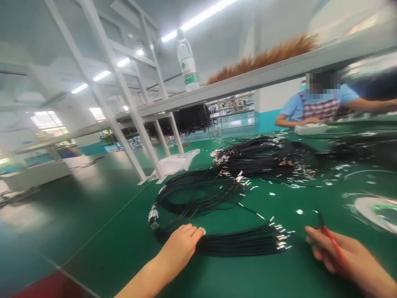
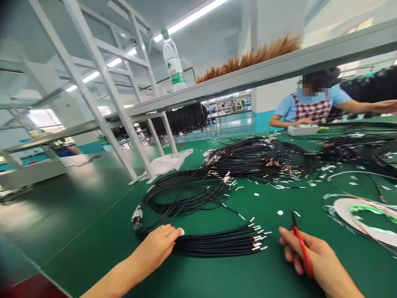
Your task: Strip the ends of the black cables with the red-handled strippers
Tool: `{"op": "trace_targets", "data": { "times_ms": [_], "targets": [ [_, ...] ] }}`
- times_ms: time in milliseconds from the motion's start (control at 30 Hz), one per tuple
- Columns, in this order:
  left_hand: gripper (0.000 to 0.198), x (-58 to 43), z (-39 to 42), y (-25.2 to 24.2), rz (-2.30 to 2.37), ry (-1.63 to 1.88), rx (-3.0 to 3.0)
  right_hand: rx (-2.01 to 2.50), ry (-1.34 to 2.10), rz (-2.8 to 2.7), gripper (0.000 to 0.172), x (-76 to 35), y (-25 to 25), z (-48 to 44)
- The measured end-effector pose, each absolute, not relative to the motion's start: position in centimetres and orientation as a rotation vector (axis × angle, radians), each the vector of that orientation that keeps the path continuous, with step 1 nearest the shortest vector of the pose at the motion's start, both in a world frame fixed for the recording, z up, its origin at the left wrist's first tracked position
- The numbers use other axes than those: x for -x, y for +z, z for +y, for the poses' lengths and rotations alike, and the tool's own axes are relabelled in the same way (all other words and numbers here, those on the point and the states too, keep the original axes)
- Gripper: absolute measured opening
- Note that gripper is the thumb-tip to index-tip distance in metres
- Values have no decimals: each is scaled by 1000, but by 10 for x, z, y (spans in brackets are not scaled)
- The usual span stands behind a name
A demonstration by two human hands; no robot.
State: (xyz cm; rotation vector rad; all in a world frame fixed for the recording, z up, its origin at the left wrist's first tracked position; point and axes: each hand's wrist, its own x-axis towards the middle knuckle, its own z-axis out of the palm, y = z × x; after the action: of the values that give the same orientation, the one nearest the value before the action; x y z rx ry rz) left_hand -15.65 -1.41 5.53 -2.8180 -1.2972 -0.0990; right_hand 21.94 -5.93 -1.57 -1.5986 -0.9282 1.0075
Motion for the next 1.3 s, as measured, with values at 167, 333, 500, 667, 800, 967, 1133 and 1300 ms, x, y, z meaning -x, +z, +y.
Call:
{"op": "trace_targets", "data": {
  "times_ms": [167,333,500,667,800,967,1133,1300],
  "targets": [
    [35,153,-10,63,-1460,-509,2738,1486,1203,-849,42,-223,-21,-48],
    [19,97,-11,89,-1726,-898,2892,1389,1116,-814,45,-213,-11,-52],
    [31,12,-19,81,-1513,-941,3119,1281,1135,-770,40,-203,10,-65],
    [23,-19,-25,67,-1511,-998,3200,1154,1205,-843,42,-197,19,-72],
    [18,-16,-25,60,-1527,-1041,3239,1146,1251,-851,43,-186,19,-71],
    [20,-12,-24,49,-1442,-1149,3255,1185,1239,-931,39,-177,28,-65],
    [25,-11,-22,47,-1662,-1372,3315,1187,1192,-1136,37,-175,41,-56],
    [24,-5,-17,44,-2058,-1408,3499,1189,1080,-1144,35,-163,40,-53]
  ]
}}
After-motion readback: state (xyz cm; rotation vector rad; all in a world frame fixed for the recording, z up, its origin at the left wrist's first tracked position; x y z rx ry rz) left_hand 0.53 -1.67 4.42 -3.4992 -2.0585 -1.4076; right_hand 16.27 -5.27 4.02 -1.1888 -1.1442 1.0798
